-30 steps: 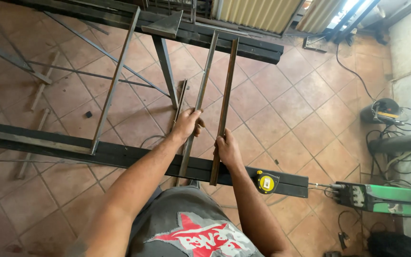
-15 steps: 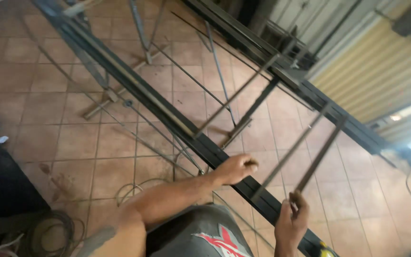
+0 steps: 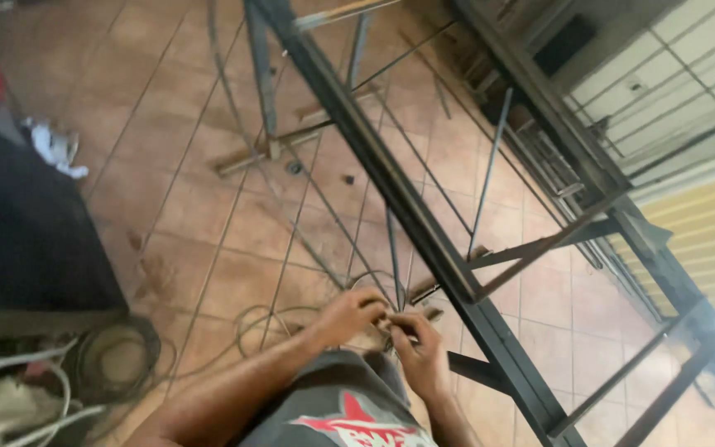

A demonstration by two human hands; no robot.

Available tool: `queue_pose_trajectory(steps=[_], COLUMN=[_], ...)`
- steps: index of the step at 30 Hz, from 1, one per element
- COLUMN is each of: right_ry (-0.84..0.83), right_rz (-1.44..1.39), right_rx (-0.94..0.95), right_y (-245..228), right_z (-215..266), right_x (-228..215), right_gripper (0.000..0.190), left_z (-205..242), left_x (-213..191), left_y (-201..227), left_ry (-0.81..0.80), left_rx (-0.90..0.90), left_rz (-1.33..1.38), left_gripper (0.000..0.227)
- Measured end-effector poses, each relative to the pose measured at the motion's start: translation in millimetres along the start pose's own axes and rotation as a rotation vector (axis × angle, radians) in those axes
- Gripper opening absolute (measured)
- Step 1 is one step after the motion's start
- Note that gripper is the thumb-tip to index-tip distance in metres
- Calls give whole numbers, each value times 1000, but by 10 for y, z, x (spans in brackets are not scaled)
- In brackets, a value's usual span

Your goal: Measuring, cutting metal bars with an angle grinder, and positioning them to fabricate a metal frame.

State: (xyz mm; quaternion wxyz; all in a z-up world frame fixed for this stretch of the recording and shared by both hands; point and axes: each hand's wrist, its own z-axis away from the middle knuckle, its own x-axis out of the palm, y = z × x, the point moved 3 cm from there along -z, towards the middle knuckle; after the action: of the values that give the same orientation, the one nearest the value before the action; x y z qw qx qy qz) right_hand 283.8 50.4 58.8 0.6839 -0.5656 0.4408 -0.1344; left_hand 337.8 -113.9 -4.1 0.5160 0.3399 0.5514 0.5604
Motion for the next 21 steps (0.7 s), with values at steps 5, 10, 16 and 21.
queue_pose_trajectory(steps=[5,10,16,21], right_ry=[-262,-448,-497,-565], right_rz=[66,66,16,-43], right_rx=[-71,-159,-62,63], right_y=[-355,-714,-783,-910], right_z=[-479,-1004,-1831,-2931], right_x=[669,1051,1664,2146], right_gripper=[21,21,20,24], left_z=[362,408,-110,-1085], left_x=[-895,-1400,-2305,-3289], left_y=[-198,-283,-352,-132], left_ry=[216,360,413,346], left_rx=[-125,-129,-179,-124], left_rz=[134,436,294,264], left_gripper=[19,17,17,15])
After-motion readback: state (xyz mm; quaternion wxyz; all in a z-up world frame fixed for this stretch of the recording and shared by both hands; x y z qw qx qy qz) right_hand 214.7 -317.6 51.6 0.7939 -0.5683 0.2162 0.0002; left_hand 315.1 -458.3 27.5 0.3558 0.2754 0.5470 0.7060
